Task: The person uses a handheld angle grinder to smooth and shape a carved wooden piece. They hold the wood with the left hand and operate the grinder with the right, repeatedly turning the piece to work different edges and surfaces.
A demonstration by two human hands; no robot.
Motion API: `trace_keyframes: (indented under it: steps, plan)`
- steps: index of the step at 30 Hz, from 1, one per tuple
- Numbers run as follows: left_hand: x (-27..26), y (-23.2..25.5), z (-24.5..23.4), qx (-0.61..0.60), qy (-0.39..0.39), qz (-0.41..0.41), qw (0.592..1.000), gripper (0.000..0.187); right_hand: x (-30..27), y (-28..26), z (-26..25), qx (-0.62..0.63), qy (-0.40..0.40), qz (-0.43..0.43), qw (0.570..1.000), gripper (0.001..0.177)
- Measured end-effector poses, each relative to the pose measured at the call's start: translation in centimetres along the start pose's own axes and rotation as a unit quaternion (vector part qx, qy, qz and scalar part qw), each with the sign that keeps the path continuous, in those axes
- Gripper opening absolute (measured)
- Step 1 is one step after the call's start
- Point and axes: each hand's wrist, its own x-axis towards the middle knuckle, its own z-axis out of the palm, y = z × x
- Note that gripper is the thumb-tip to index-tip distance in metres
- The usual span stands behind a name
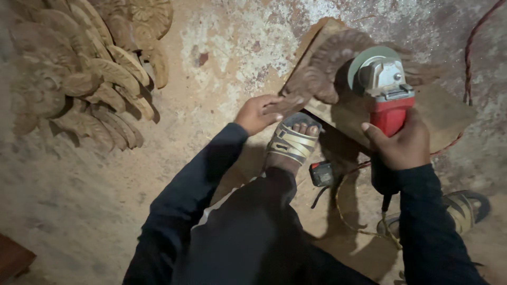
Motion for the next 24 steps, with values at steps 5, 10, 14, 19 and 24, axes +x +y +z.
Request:
trace_keyframes:
  steps: [5,10,14,19,24]
  plan:
    - [1.3,2.0,2.6,0.054,0.031,-0.081,0.995,0.053,-0.3,-0.9,0.9,0.023,-0.032,0.040,0.998,0.059]
    - [0.8,1.2,2.2,-0.052,0.028,-0.068,0.996,0.047,-0.8,-2.2,3.1,0.032,-0.070,-0.001,0.997,0.063]
    - [0.5,0.9,1.9,-0.054,0.015,-0.110,0.992,0.043,-0.8,-3.6,5.0,-0.021,-0.109,-0.003,0.994,0.073]
    - [0.6,1.1,1.8,-0.043,0.018,-0.115,0.992,0.041,-0.2,-4.5,5.6,-0.071,-0.124,0.044,0.989,0.072]
    - [0.8,0.8,1.9,-0.064,0.017,-0.129,0.989,0.040,0.2,-3.9,4.8,-0.051,-0.073,0.007,0.996,0.068]
